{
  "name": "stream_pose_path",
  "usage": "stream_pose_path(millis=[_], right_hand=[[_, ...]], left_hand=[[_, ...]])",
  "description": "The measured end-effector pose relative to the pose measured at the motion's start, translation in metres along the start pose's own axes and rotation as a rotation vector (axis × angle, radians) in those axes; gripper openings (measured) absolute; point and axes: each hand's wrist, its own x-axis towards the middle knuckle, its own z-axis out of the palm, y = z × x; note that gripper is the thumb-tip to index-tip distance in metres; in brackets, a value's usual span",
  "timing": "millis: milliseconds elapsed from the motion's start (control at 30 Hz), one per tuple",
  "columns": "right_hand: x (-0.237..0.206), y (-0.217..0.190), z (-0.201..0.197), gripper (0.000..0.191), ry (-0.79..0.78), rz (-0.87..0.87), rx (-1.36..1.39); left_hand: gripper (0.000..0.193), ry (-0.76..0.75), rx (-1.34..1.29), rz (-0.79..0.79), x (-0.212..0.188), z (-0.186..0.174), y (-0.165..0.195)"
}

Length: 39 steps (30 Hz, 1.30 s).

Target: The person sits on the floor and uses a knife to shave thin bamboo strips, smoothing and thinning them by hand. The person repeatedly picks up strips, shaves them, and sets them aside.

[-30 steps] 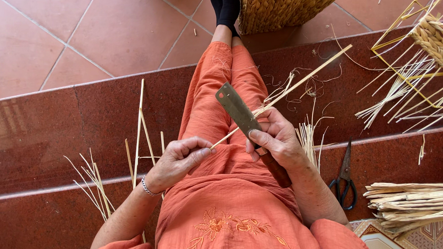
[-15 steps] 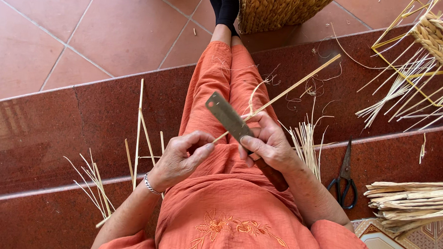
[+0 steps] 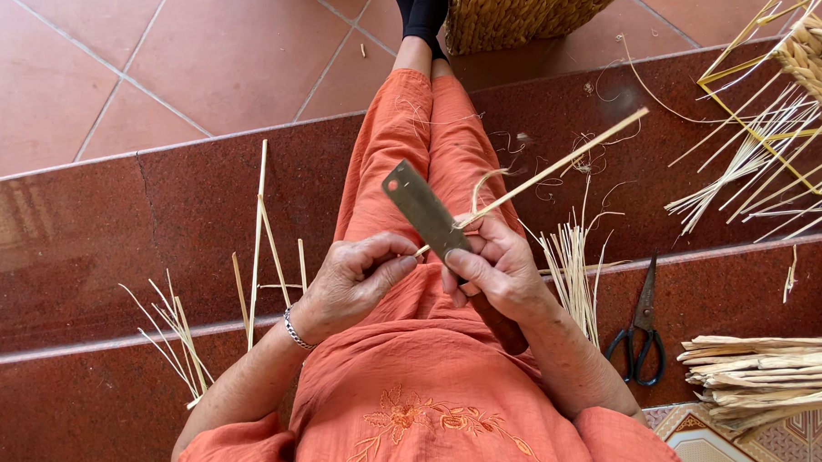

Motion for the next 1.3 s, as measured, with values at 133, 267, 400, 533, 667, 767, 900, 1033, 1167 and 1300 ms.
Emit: stream_pose_path(millis=[133, 267, 400, 533, 667, 767, 900, 1033, 1167, 1300], right_hand=[[0.002, 0.0, 0.001, 0.03, -0.024, -0.003, 0.07], [0.004, -0.002, 0.004, 0.027, -0.03, 0.023, -0.012], [0.003, -0.006, -0.001, 0.023, -0.014, 0.017, -0.013], [0.002, -0.011, -0.006, 0.02, 0.079, -0.001, 0.047], [0.004, -0.015, -0.002, 0.021, 0.038, 0.01, 0.098], [0.007, -0.016, 0.002, 0.027, -0.023, -0.015, 0.095], [0.006, -0.018, 0.003, 0.029, -0.019, 0.008, 0.085], [0.005, -0.017, -0.001, 0.026, 0.028, 0.013, 0.123], [0.008, -0.018, -0.007, 0.023, 0.023, -0.016, 0.069], [0.01, -0.019, -0.011, 0.022, 0.046, -0.05, 0.041]], left_hand=[[0.014, 0.005, -0.072, -0.062, -0.002, 0.001, -0.004], [0.015, -0.01, -0.101, -0.038, -0.002, 0.001, -0.007], [0.015, -0.062, -0.239, 0.025, -0.004, -0.001, -0.007], [0.017, -0.108, -0.305, -0.175, -0.008, -0.004, -0.008], [0.018, -0.085, -0.291, -0.212, -0.012, -0.005, -0.013], [0.018, -0.059, -0.348, -0.228, -0.013, -0.006, -0.017], [0.018, -0.032, -0.329, -0.224, -0.013, -0.008, -0.018], [0.019, -0.071, -0.322, -0.136, -0.014, -0.008, -0.016], [0.02, -0.068, -0.269, -0.191, -0.015, -0.006, -0.012], [0.02, -0.056, -0.279, -0.13, -0.017, -0.004, -0.009]])
